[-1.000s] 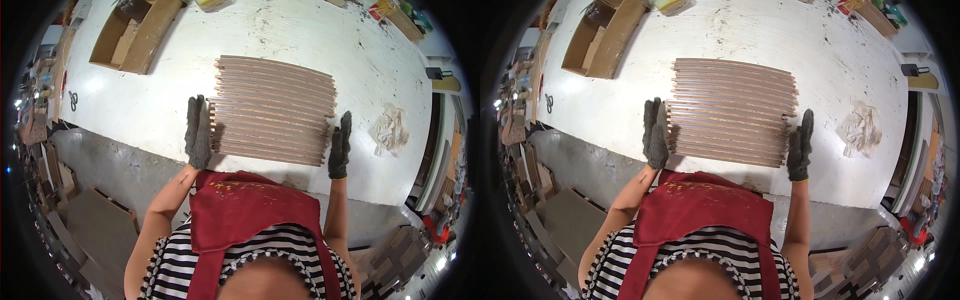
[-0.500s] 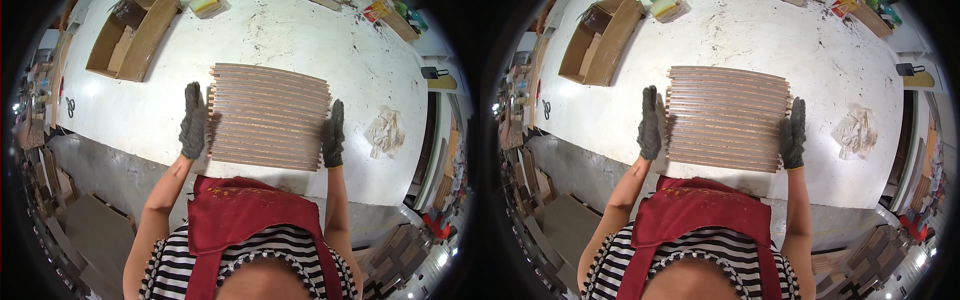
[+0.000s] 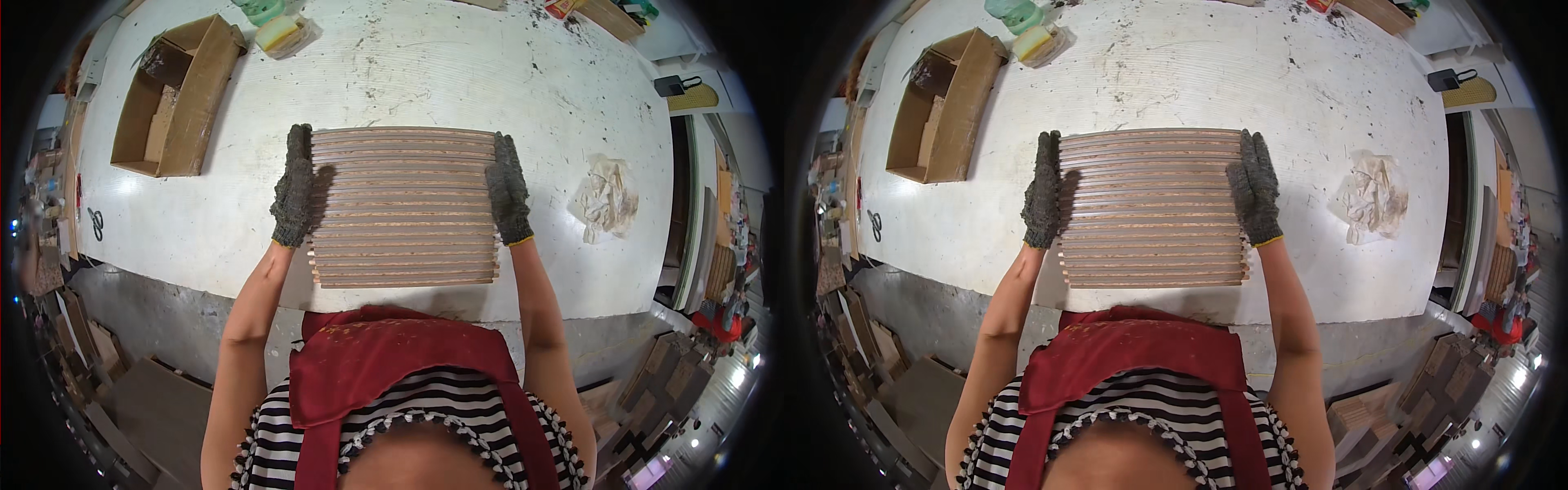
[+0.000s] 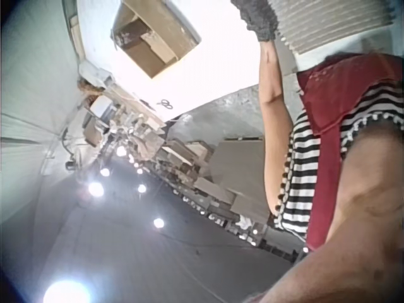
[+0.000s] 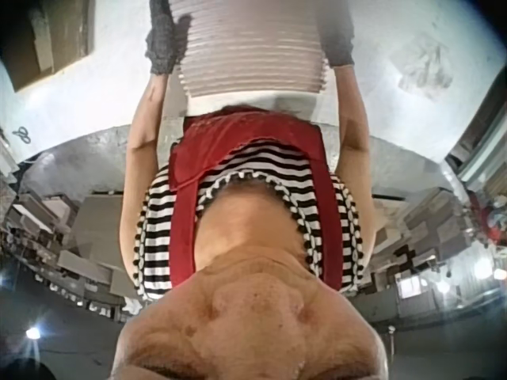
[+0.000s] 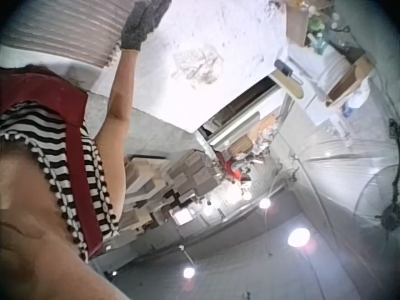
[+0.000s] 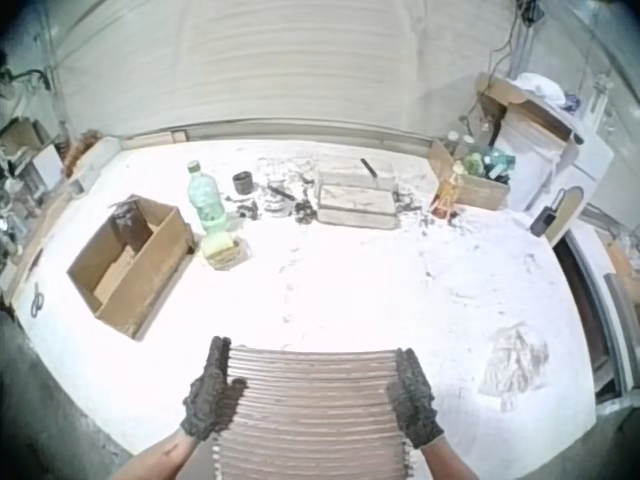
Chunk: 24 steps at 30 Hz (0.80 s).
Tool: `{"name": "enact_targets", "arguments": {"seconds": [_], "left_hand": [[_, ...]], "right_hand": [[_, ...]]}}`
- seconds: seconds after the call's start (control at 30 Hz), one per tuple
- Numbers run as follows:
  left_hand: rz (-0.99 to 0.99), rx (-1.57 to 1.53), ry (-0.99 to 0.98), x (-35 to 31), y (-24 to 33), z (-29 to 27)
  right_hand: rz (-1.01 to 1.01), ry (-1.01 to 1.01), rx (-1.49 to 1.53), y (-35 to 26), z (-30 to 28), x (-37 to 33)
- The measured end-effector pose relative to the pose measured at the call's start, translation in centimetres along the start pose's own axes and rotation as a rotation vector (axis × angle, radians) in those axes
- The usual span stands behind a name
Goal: Cleaning and organizing thin wooden furniture slats on a workshop table using a scraper and sponge.
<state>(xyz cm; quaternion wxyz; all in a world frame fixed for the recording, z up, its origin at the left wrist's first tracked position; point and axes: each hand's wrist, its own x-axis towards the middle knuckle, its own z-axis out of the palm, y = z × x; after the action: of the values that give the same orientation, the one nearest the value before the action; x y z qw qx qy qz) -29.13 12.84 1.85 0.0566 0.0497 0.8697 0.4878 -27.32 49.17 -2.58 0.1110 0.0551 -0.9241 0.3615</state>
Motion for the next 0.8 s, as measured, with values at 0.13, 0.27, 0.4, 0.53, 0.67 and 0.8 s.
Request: {"name": "enact_targets", "arguments": {"seconds": [0.13,0.27,0.4,0.53,0.67,0.8], "left_hand": [[0.128,-0.134,0.062,0.0,0.5,0.0],[0.027,-0.414,-0.014,-0.4,-0.1,-0.3],[0.014,-0.390,0.031,-1.0,-1.6,-1.7],[0.086,-0.334,0.045,-3.3,-2.7,-4.4],[0.081,-0.269,0.061,-2.5,-2.2,-6.4],[0.255,-0.193,-0.002,2.7,-2.7,-5.4]], "right_hand": [[0.170,0.102,0.350,-0.4,0.6,0.9],[0.090,-0.013,0.043,-0.9,-0.5,1.2],[0.067,0.014,0.024,-1.2,-1.3,0.3],[-0.078,-0.095,-0.138,-6.7,-5.9,-1.6],[-0.395,-0.415,-0.199,-15.3,-6.0,-4.8],[-0.544,-0.589,-0.309,-18.3,-0.7,-6.5]]}}
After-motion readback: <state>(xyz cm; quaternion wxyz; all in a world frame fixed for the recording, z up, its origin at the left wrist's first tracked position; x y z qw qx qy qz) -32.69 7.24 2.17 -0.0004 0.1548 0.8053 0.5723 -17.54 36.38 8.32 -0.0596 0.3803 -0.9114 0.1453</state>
